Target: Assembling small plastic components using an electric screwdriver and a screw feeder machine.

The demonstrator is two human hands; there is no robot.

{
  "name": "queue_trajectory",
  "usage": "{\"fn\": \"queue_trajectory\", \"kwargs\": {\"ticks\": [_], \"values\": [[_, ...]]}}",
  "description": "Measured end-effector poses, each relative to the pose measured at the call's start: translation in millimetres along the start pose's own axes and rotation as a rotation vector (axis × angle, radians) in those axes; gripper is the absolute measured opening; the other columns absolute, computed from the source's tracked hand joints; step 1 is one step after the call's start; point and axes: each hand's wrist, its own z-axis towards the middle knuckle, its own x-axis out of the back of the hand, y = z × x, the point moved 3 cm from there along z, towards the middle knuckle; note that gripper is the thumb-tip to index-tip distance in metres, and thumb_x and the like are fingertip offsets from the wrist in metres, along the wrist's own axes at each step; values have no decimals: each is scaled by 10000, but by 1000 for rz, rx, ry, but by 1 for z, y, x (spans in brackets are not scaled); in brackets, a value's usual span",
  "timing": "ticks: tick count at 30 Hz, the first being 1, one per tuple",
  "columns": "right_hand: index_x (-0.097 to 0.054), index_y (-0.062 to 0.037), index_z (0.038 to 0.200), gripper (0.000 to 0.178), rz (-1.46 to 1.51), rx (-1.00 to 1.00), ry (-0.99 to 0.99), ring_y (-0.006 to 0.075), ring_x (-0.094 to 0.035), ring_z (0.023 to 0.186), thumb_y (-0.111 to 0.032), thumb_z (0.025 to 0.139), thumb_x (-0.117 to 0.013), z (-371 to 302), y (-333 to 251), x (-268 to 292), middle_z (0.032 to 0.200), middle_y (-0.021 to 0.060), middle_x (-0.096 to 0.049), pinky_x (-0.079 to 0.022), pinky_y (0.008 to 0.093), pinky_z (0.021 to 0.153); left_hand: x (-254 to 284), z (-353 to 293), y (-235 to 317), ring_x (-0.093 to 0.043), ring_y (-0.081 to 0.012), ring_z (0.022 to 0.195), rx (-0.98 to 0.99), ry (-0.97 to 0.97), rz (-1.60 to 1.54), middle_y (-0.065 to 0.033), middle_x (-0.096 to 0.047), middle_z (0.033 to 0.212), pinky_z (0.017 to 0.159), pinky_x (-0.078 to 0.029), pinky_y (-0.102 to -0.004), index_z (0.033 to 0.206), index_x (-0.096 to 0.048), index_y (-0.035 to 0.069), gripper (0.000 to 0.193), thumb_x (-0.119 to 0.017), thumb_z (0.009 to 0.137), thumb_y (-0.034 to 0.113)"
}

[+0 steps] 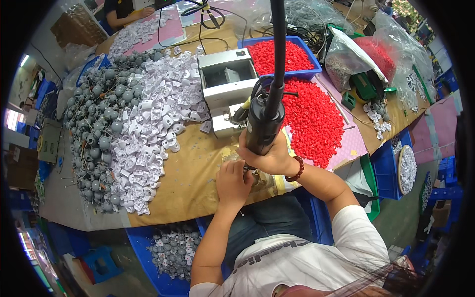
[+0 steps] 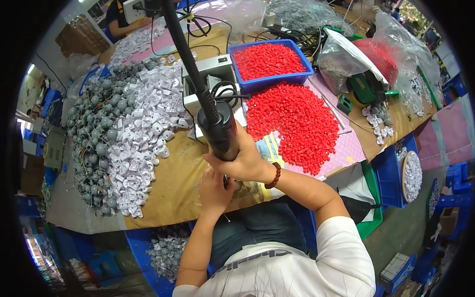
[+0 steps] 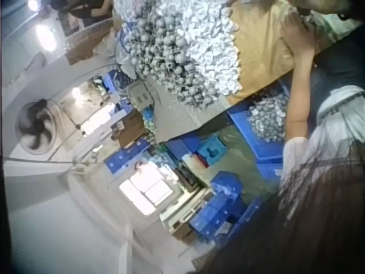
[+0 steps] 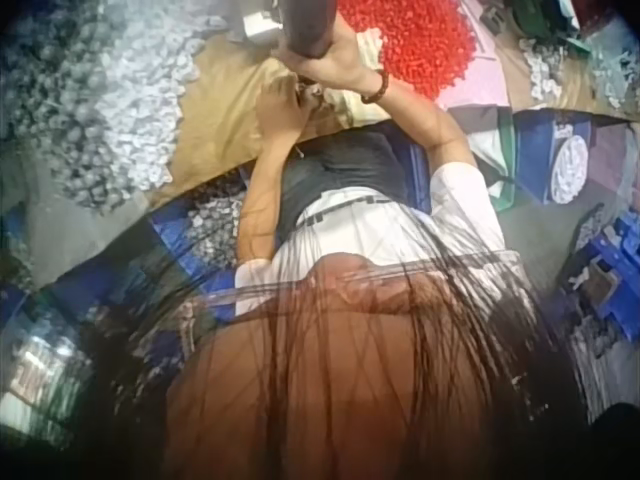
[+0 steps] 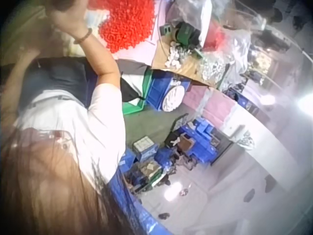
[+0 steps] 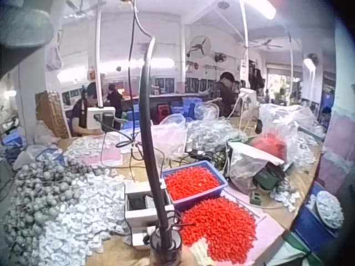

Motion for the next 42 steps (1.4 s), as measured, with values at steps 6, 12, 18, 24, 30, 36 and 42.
{"fn": "queue_trajectory", "kwargs": {"ticks": [6, 12, 18, 24, 30, 36, 42], "values": [[-487, -34, 1149, 421, -53, 47, -99, 91, -565, 705, 93, 822, -721, -19, 22, 3, 844, 27, -613, -468, 273, 644, 7, 1, 0, -592, -327, 1125, -28, -68, -28, -88, -632, 1092, 888, -465, -475, 1164, -610, 97, 448, -783, 754, 152], [-591, -27, 1188, 496, -152, -59, -195, 132, -623, 824, -138, 790, -865, -49, 65, 17, 935, 34, -656, -531, 310, 767, 4, 1, 1, -579, -334, 1157, -23, -88, -35, -93, -621, 1118, 915, -456, -478, 1215, -586, 100, 526, -812, 746, 173], [-561, -20, 1273, 630, -149, -218, -161, 183, -651, 918, -209, 774, -896, -46, 61, 10, 1072, 83, -672, -536, 331, 847, 3, 1, -4, -581, -344, 1170, -16, -108, -106, -98, -628, 1148, 921, -457, -482, 1224, -586, 92, 513, -809, 773, 192], [-535, -26, 1317, 645, -254, -26, -204, 154, -639, 950, -208, 804, -881, -40, 40, 4, 1090, 82, -673, -530, 323, 869, -1, -4, -8, -584, -350, 1182, -8, -122, -106, -99, -637, 1169, 922, -462, -492, 1226, -596, 82, 483, -795, 804, 206], [-519, -15, 1347, 642, -173, -40, -213, 132, -596, 987, -151, 818, -856, -32, 28, 3, 1097, 78, -654, -511, 317, 893, 6, 0, 2, -575, -356, 1205, 39, -122, -105, -110, -639, 1204, 954, -469, -489, 1237, -600, 65, 486, -784, 803, 182], [-606, -26, 1137, 339, 19, -103, -96, 117, -655, 892, 16, 846, -773, -15, 17, 12, 976, 18, -669, -541, 307, 809, 3, -3, 0, -551, -383, 1215, 32, -23, -43, -153, -627, 1238, 1024, -462, -487, 1241, -620, 40, 489, -788, 796, 152], [-508, -40, 1329, 439, -101, -224, 423, 106, -620, 906, -78, 951, -728, 12, 34, 76, 1059, 21, -623, -530, 273, 776, 9, -7, 6, -560, -395, 1214, 4, 33, -38, -150, -668, 1227, 1030, -457, -478, 1206, -684, 34, 422, -797, 807, 110]]}}
